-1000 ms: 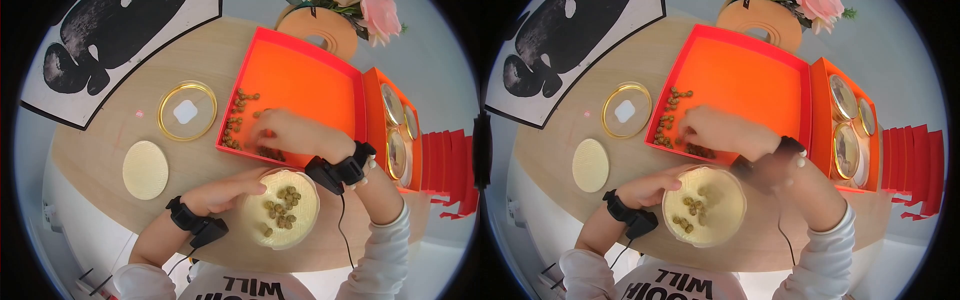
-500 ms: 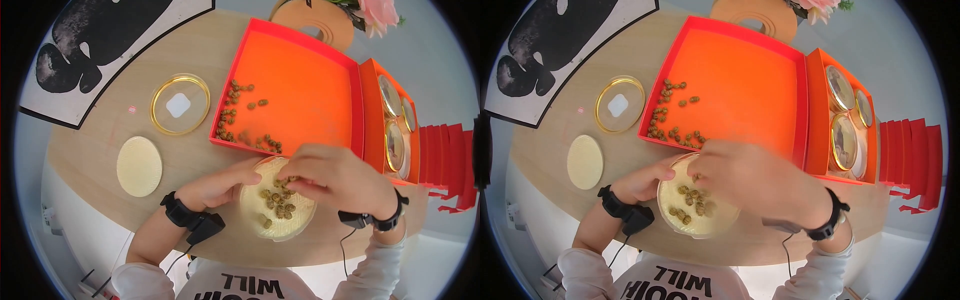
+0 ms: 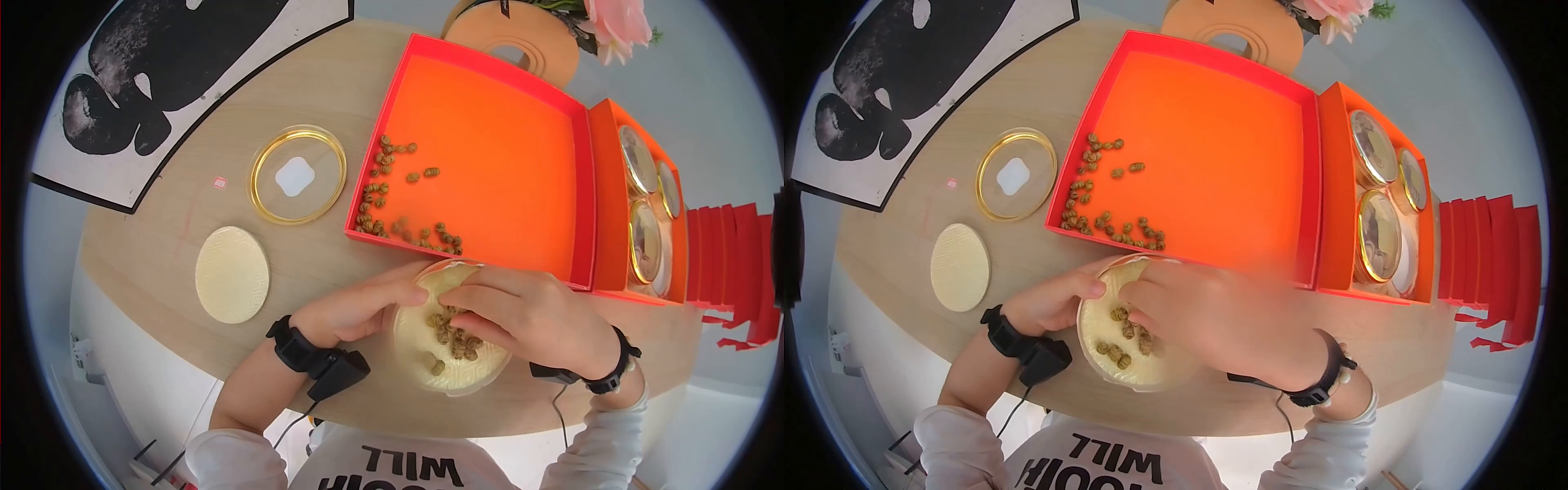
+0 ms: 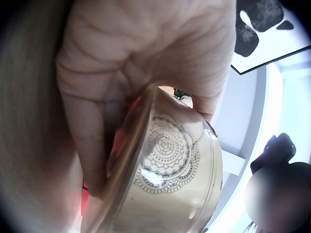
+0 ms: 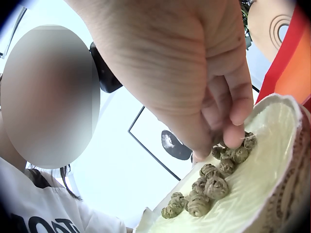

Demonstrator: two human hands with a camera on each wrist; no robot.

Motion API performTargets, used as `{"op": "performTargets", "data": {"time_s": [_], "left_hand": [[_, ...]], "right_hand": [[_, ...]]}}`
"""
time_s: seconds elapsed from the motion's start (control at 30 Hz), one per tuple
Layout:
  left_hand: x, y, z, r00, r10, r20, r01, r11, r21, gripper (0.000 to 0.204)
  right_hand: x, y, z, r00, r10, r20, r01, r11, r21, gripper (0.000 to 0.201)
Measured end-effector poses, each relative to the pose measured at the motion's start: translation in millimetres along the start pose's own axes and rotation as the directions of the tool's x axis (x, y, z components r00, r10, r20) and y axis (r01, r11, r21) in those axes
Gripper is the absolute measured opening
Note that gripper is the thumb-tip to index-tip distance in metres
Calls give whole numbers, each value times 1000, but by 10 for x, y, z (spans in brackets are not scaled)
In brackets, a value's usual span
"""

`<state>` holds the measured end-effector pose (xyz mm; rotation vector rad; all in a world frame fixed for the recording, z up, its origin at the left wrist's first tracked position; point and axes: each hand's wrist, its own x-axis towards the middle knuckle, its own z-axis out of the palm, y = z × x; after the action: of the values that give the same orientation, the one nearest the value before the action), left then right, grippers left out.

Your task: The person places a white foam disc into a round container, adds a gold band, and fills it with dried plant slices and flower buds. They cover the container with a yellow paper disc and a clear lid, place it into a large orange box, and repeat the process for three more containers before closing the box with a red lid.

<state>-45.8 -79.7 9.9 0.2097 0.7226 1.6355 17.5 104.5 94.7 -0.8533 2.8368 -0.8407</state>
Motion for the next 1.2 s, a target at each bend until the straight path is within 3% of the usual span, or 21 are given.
{"op": "performTargets", "data": {"time_s": [0.07,0.23,0.33,0.43,0.53,0.63,0.73,0.93,1.03,1.2], "left_hand": [[-22,33,69,998,-12,-61,14,1000,24,71],[-21,16,9,1000,19,22,-18,1000,-5,61],[-29,41,27,998,30,50,-31,999,19,63],[-48,68,41,999,15,47,-17,999,51,64],[-16,36,26,999,13,50,-16,997,69,65],[-13,16,12,999,15,50,-19,997,78,65],[-12,23,10,999,16,46,-21,994,105,65],[-21,34,22,999,6,38,-11,994,109,66],[-11,25,10,999,13,41,-18,994,111,66],[19,10,4,999,5,43,-9,995,102,73]], "right_hand": [[-5,-1,6,1000,-8,-3,8,1000,3,20],[23,-34,-96,999,37,-1,-36,992,119,20],[212,-28,-373,980,194,50,-199,971,129,23],[500,195,-485,936,323,139,-320,946,-43,35],[647,696,-366,953,171,250,-136,979,-153,51],[976,736,-165,873,352,337,-257,920,-294,60],[1116,849,17,896,321,306,-243,933,-266,61],[1300,746,90,871,377,314,-280,907,-314,51],[1316,764,156,903,299,308,-175,911,-373,42],[1306,861,297,946,211,247,-135,947,-292,29]]}}
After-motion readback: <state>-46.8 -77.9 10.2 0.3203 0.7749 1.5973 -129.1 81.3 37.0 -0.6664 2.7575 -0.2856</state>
